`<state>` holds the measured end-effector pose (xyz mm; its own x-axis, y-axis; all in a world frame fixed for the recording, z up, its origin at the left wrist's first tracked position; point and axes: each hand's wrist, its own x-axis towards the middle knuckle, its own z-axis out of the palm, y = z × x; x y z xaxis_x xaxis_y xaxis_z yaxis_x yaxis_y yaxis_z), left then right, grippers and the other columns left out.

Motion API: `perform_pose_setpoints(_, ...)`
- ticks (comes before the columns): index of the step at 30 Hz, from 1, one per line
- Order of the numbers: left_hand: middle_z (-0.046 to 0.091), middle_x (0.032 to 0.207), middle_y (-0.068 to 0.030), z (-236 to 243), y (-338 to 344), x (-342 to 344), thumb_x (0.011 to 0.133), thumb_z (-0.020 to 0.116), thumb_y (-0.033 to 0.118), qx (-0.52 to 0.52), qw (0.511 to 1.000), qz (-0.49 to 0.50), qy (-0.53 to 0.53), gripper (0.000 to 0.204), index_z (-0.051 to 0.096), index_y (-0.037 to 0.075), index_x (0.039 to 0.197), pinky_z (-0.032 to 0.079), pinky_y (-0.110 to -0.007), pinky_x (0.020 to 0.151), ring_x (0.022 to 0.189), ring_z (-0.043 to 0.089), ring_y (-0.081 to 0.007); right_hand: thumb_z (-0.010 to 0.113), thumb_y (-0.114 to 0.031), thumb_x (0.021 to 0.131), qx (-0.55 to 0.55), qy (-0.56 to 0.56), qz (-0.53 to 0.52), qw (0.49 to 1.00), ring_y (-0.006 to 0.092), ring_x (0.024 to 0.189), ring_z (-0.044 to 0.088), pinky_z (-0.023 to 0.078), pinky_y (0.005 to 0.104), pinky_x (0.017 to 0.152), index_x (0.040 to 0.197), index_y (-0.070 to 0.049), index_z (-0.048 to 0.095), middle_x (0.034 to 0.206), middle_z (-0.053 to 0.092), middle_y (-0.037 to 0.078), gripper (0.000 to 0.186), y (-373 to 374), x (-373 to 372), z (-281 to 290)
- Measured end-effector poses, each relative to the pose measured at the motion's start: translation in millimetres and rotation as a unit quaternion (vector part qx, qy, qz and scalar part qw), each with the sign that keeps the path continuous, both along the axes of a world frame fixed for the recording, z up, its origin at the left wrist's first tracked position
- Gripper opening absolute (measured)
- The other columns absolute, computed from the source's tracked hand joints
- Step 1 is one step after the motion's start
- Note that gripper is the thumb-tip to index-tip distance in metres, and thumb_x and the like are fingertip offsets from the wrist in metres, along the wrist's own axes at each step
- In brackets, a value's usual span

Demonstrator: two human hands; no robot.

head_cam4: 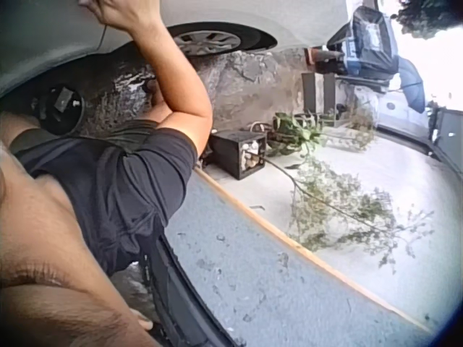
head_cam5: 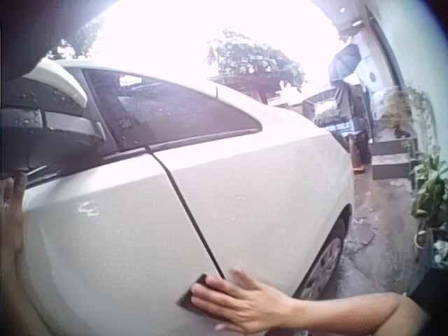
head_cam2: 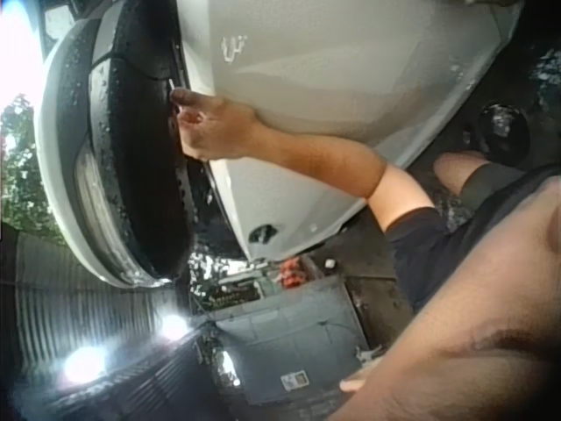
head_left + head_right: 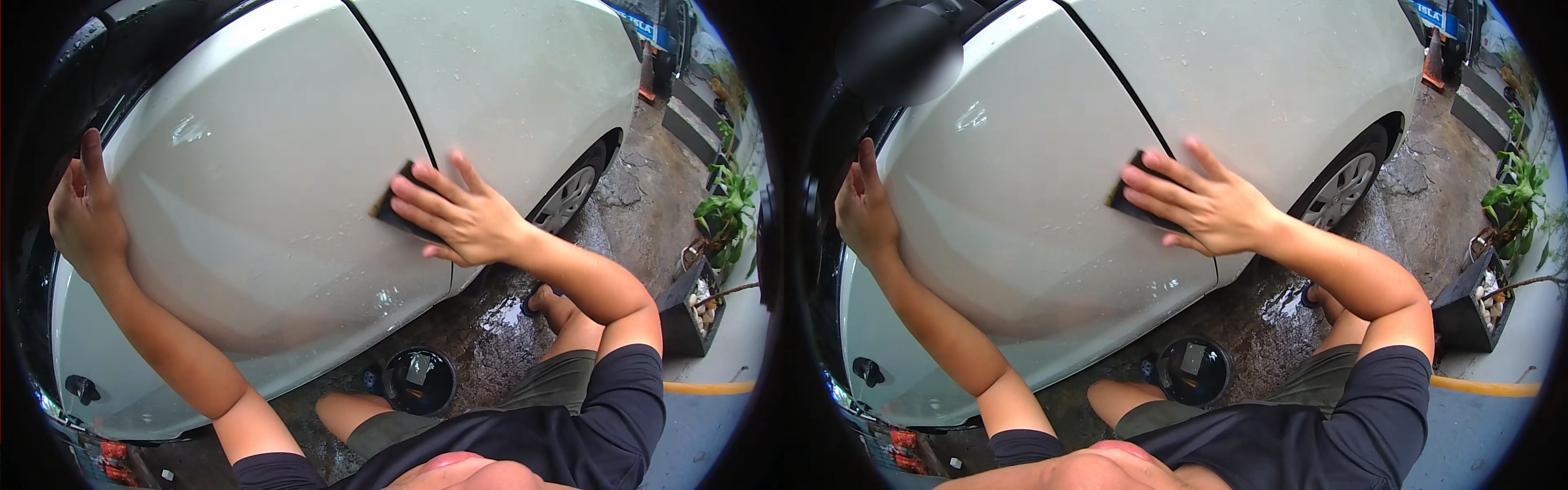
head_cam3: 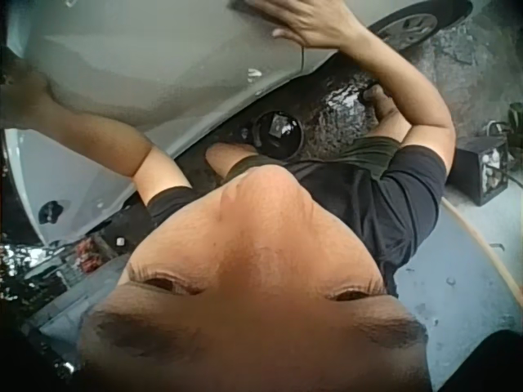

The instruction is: The person wets a car door panel with water from a bucket and sands the surface using sandpaper.

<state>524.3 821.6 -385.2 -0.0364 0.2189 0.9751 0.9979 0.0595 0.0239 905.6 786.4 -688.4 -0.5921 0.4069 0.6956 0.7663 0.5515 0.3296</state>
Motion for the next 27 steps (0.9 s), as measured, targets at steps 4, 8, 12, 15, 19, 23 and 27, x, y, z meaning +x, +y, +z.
perform_pose_setpoints(4,0.072,0.129,-0.0162,-2.0,-1.3,-1.8,0.085,0.053,0.089,0.010,1.000,0.002,0.007,0.099,0.073,0.003,0.131,0.050,-0.045,0.109,0.123,0.068,-0.0311,0.041,-0.058,0.105,0.011,0.039,0.018,0.999,0.0211,0.163,0.013,-0.010,0.0601,0.128,0.165,-0.021,0.034,0.175,0.023,-0.001,0.071,19.2,-3.8,61.1)
perform_pose_setpoints(8,0.072,0.129,-0.0162,-1.2,-1.2,-2.2,0.085,0.053,0.089,0.001,1.000,-0.010,-0.008,0.099,0.073,0.003,0.130,0.050,-0.045,0.109,0.123,0.067,-0.0315,0.030,-0.056,0.109,0.091,0.049,-0.027,0.994,0.0273,0.162,0.017,-0.009,0.0569,0.129,0.167,-0.017,0.031,0.175,0.021,0.008,0.070,33.8,-9.1,141.2)
perform_pose_setpoints(12,0.071,0.131,-0.0156,0.7,-3.6,-7.2,0.085,0.054,0.088,0.010,1.000,-0.008,-0.011,0.098,0.072,0.004,0.131,0.049,-0.045,0.109,0.125,0.067,-0.0312,0.049,-0.050,0.105,0.025,0.131,0.060,0.989,0.0318,0.161,0.020,0.003,0.0561,0.130,0.166,-0.026,0.035,0.173,0.024,0.017,0.067,21.8,-14.2,75.4)
perform_pose_setpoints(15,0.071,0.126,-0.0171,-1.7,-3.9,6.1,0.084,0.052,0.091,0.022,1.000,-0.017,0.007,0.101,0.073,0.002,0.128,0.054,-0.046,0.103,0.119,0.069,-0.0313,0.044,-0.053,0.106,0.007,0.164,-0.002,0.986,0.0377,0.162,0.009,-0.005,0.0583,0.129,0.162,-0.035,0.041,0.174,0.023,0.014,0.059,7.1,-20.7,-10.9)
perform_pose_setpoints(19,0.071,0.128,-0.0171,-1.6,-3.1,6.8,0.085,0.051,0.090,0.021,1.000,-0.010,0.020,0.101,0.071,0.003,0.131,0.054,-0.047,0.104,0.120,0.069,-0.0312,0.043,-0.058,0.104,0.027,0.157,-0.032,0.987,0.0352,0.163,0.004,-0.011,0.0677,0.124,0.165,-0.027,0.037,0.175,0.021,0.003,0.069,11.5,-21.7,-26.5)
perform_pose_setpoints(23,0.071,0.128,-0.0172,-1.4,-5.4,4.3,0.085,0.051,0.090,0.033,0.999,-0.008,0.023,0.100,0.072,0.003,0.131,0.054,-0.046,0.104,0.120,0.069,-0.0313,0.045,-0.059,0.102,0.062,0.116,-0.048,0.990,0.0295,0.164,0.009,-0.014,0.0671,0.124,0.167,-0.023,0.032,0.175,0.023,-0.001,0.075,27.8,0.4,86.3)
perform_pose_setpoints(27,0.071,0.127,-0.0174,-3.1,-5.6,5.6,0.085,0.051,0.089,0.040,0.999,-0.011,0.015,0.100,0.072,0.003,0.130,0.054,-0.047,0.105,0.120,0.069,-0.0314,0.047,-0.061,0.101,0.042,0.104,-0.064,0.992,0.0278,0.163,0.009,-0.014,0.0673,0.124,0.167,-0.022,0.031,0.175,0.022,0.000,0.078,18.4,-2.1,101.7)
